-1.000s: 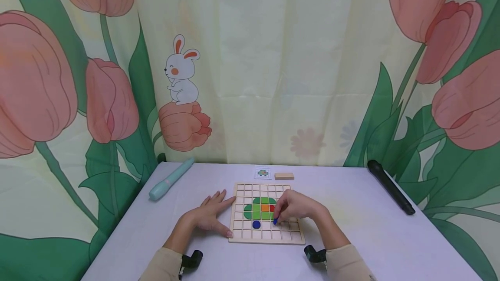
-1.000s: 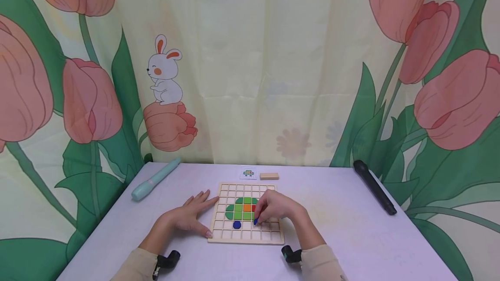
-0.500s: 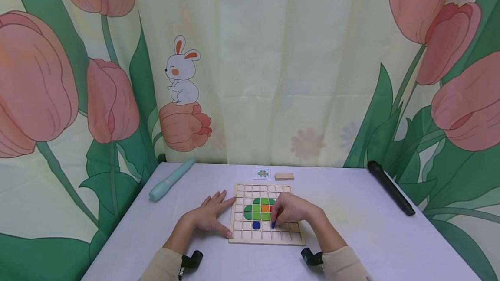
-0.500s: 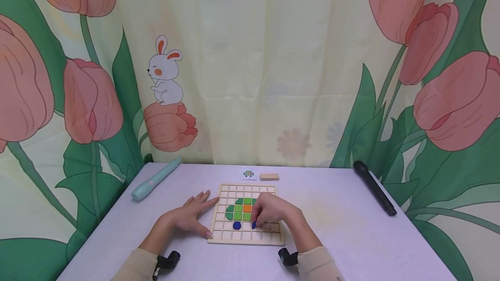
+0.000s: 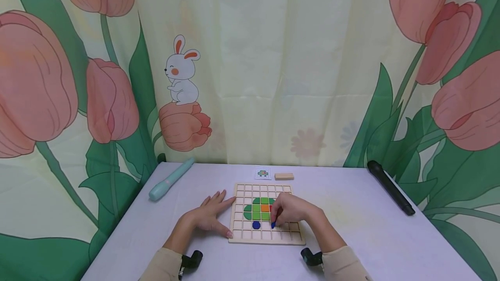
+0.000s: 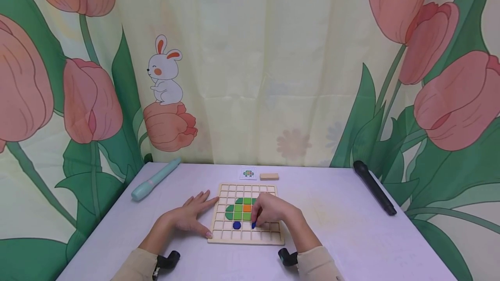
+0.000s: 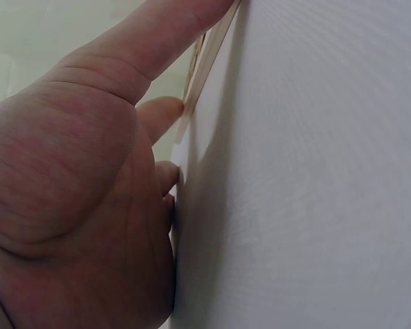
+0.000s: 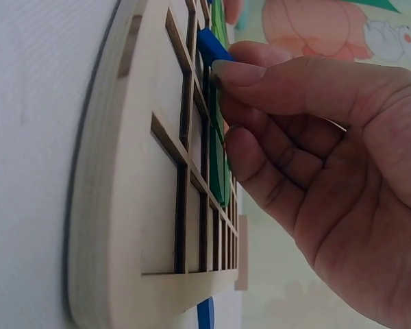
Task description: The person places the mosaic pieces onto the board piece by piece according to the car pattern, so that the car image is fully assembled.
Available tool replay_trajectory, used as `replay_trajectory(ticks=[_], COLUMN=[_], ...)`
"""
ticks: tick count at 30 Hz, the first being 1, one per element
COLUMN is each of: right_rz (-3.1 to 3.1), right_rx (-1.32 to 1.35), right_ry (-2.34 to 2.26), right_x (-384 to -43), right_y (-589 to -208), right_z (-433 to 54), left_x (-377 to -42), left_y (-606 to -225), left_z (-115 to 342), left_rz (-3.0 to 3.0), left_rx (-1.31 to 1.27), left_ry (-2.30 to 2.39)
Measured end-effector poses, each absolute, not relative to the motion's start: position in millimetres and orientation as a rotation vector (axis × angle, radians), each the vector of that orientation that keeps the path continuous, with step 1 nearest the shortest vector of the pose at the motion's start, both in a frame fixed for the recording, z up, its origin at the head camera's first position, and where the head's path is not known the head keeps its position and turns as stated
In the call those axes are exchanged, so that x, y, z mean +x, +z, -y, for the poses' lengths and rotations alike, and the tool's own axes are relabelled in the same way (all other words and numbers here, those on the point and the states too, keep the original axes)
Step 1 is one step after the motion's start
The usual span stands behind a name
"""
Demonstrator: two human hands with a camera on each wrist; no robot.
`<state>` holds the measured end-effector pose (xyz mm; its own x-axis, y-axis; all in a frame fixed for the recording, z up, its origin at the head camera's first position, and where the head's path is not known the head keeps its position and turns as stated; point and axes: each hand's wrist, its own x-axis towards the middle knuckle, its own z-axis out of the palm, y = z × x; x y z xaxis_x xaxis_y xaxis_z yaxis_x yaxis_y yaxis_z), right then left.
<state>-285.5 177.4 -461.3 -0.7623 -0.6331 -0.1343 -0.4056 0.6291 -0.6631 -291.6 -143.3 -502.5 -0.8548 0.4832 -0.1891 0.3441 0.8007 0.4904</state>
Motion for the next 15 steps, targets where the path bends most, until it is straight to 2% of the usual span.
replay_trajectory(ticks=[15], right_rz=[-2.506], right_rx=[-0.801], right_ry=[-0.887], right_x=[-286.8], right_y=[-464.5], right_z=[-176.4], left_x=[-291.1], left_y=[-500.7], left_z=[143.7], left_rz=[-2.674], left_rx=[0.630], left_ry=[0.655])
